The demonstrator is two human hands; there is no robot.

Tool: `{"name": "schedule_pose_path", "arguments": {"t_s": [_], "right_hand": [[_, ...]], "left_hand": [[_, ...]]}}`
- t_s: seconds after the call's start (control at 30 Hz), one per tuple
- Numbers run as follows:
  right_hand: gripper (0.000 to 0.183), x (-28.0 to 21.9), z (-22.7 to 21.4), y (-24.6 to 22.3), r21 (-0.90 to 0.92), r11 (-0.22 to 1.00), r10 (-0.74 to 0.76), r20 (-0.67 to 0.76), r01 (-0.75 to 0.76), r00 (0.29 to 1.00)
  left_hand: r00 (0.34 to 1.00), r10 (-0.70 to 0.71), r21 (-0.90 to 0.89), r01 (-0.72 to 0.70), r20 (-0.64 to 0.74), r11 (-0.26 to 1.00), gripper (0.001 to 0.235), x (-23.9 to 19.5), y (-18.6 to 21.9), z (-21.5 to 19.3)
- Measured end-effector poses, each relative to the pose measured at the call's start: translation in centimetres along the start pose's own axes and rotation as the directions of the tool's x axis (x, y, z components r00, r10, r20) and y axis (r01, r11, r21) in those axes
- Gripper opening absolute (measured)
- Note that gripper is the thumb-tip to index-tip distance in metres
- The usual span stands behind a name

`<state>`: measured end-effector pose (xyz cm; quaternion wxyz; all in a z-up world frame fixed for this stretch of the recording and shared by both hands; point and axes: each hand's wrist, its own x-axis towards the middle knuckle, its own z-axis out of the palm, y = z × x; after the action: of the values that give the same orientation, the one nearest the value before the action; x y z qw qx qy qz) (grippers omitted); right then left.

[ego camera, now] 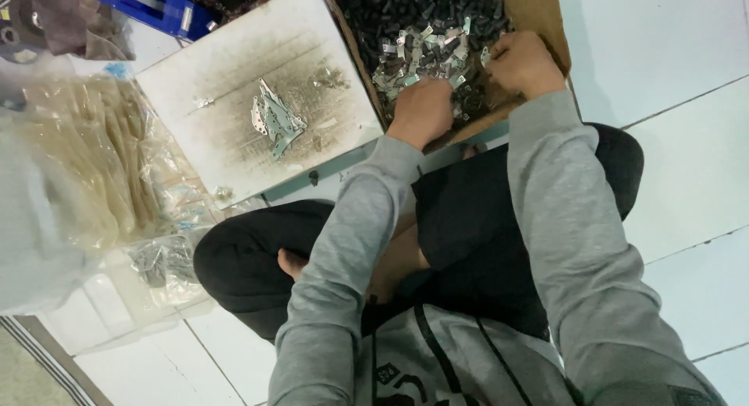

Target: The person sits on the floor and sorts small metal parts from a cardboard box onto a white board. They then place the sorted parts into a clear plastic bag and set it aside. The person repeats this process, sorting more parts from the box.

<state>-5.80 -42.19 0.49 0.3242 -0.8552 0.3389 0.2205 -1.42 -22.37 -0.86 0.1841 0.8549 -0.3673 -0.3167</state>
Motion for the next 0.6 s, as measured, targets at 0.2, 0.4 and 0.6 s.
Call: {"name": "schedule_pose_path", "arguments": {"t_s": [0.2,0.4,0.6], "right_hand": [[0.03,-0.3,-0.5,-0.5,0.035,0.998,0.053,-0.02,-0.052,0.998],[0.033,4.0,1.0,2.9,-0.074,0.997,0.032,-0.021,-0.033,0.999],[0.029,1.7,0.0,1.0,0.016,0.996,0.09,-0.044,-0.089,0.995]], "left_hand": [[0.973,0.0,0.088,0.02,-0.23,0.996,0.025,6.9,0.0,2.4],[0.963,-0.214,-0.363,0.142,-0.165,0.921,0.036,8.8,0.4,4.5],[0.912,-0.108,0.024,0.127,-0.395,0.992,0.021,8.6,0.3,5.4]]}}
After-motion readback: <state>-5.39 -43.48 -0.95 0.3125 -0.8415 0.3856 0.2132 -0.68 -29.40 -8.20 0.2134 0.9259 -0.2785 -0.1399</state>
